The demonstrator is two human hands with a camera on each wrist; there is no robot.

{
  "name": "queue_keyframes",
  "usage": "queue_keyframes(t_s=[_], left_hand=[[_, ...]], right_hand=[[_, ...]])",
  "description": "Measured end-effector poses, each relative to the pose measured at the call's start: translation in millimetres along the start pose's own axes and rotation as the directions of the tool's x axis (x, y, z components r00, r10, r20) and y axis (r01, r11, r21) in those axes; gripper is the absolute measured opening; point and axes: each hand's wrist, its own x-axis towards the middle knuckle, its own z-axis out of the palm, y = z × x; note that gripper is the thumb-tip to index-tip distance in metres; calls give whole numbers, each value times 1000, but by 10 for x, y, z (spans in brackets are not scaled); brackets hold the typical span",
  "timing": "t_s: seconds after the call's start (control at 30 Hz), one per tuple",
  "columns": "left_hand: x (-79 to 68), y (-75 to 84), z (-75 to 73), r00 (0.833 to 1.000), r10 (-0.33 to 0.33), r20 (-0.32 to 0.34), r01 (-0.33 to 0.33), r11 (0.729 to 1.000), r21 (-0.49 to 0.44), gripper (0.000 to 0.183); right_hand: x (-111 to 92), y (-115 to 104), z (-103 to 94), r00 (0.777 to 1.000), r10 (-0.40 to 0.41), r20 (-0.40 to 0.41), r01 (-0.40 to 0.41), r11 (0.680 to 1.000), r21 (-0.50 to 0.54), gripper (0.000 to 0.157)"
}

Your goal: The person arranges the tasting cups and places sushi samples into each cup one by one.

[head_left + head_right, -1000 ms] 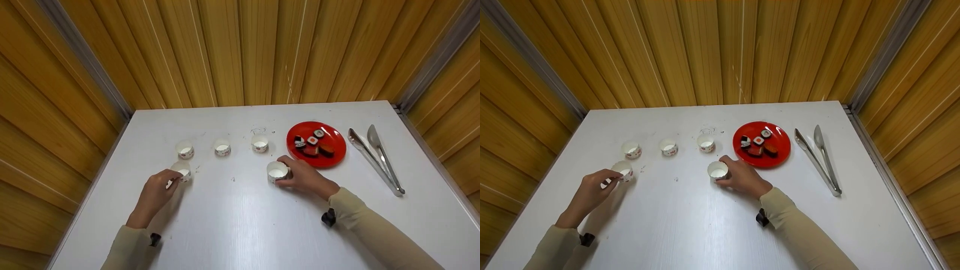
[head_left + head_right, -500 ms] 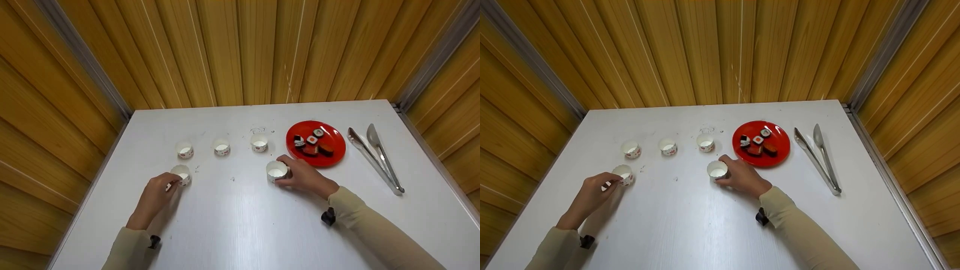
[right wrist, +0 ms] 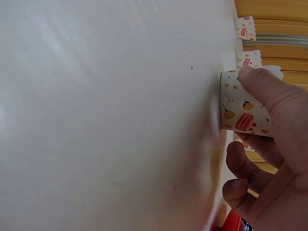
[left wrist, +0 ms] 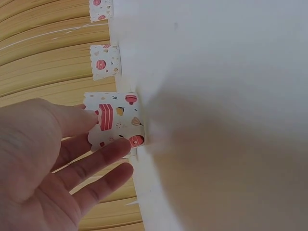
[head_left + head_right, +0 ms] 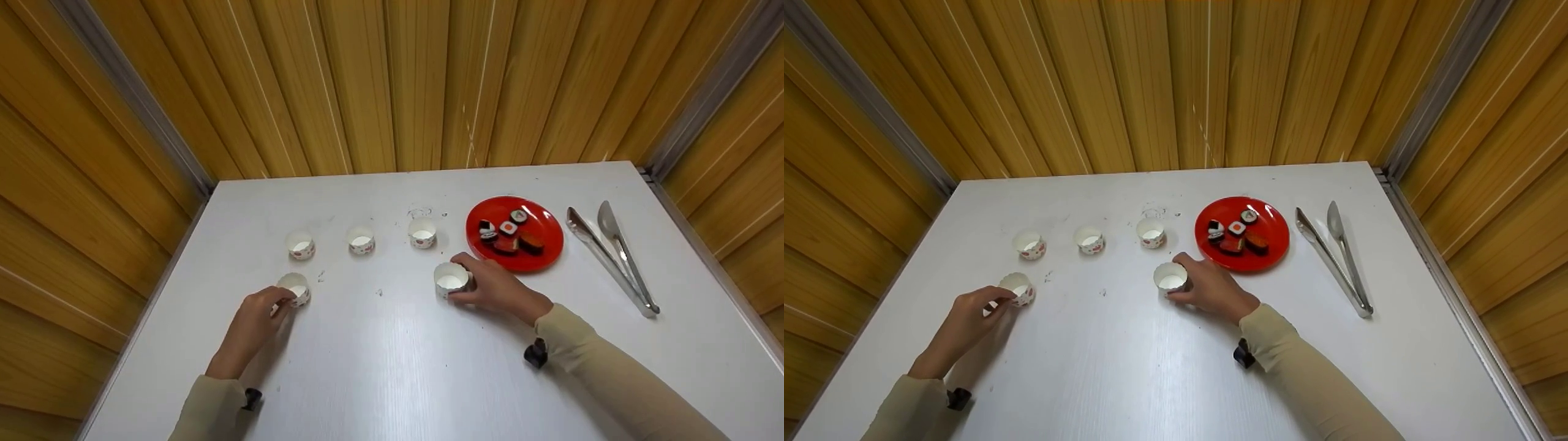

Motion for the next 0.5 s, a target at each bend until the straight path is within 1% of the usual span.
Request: queue_keyframes(t_s=[0.17, 0.33, 0.5], left_hand=[[0, -1, -1, 1000, -8, 18, 7, 1000, 6, 21], [2, 0, -2, 1000, -11, 20, 11, 1000, 11, 21], [-3, -1, 0, 999, -26, 26, 25, 1000, 8, 18]], right_hand=[[1, 2, 2, 1000, 0, -2, 0, 1000, 5, 59], [2, 3, 9, 1000, 1, -9, -1, 1000, 0, 61], [7, 20, 22, 1000, -18, -23, 18, 1000, -12, 60]])
